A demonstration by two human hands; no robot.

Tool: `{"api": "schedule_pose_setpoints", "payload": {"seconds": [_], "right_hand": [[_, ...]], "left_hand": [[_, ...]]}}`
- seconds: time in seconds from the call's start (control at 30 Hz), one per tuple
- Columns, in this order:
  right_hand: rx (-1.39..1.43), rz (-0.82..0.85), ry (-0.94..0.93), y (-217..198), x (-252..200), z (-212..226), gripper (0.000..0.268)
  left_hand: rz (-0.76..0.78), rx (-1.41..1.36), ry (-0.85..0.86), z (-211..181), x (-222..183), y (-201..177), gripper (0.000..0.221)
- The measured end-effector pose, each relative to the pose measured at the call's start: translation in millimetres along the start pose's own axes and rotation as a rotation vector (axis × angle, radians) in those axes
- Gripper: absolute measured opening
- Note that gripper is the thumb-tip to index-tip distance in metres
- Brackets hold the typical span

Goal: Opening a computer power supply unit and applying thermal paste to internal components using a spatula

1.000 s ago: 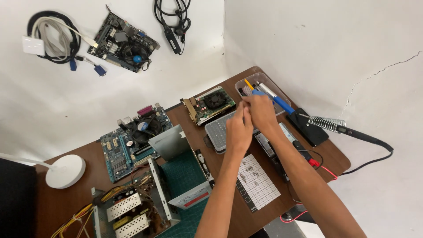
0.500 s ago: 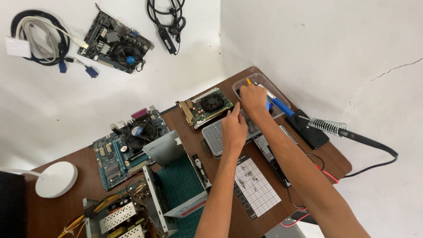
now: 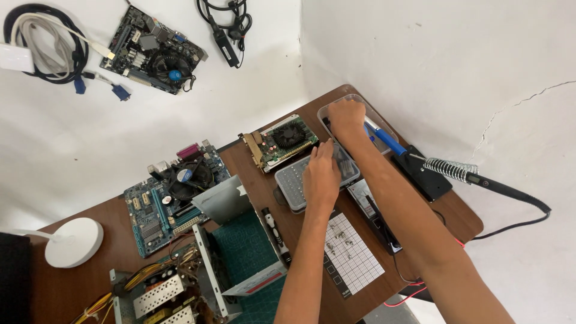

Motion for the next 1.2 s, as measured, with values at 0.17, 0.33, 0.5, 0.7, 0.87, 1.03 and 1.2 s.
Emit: {"api": "schedule_pose_setpoints", "payload": {"seconds": [0.17, 0.33, 0.5, 0.7, 0.87, 1.03, 1.2], "right_hand": [[0.023, 0.054, 0.002, 32, 16, -9, 0.017], [0.063, 0.057, 0.055, 7, 9, 1, 0.016], [0.093, 0.11, 0.064, 11, 9, -1, 0.018], [0.156, 0.243, -0.03, 26, 27, 1, 0.018], [0.217, 0.316, 0.004, -28, -1, 6, 0.02], [0.297, 0.299, 0.004, -33, 0, -3, 0.037], [0.23, 0.343, 0.001, -45, -2, -7, 0.037]], "left_hand": [[0.017, 0.023, -0.015, -5, -3, -5, 0.04], [-0.003, -0.001, -0.004, -7, -3, -8, 0.039], [-0.014, 0.026, 0.02, -14, -6, -17, 0.037], [-0.037, -0.026, 0.001, -14, -4, -16, 0.04], [-0.042, -0.017, 0.012, -14, -3, -16, 0.04], [-0.049, -0.001, 0.007, -11, -4, -12, 0.038], [-0.054, -0.007, 0.011, -9, -6, -11, 0.037]]}}
Point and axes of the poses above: each hand's wrist, its own x-axis towards the middle knuckle, its own y-axis out of the palm, z = x × y, the point moved 3 cm from there along x, towards the middle knuckle, and after that the axes turned 4 degrees about x, right-handed, at the moved point
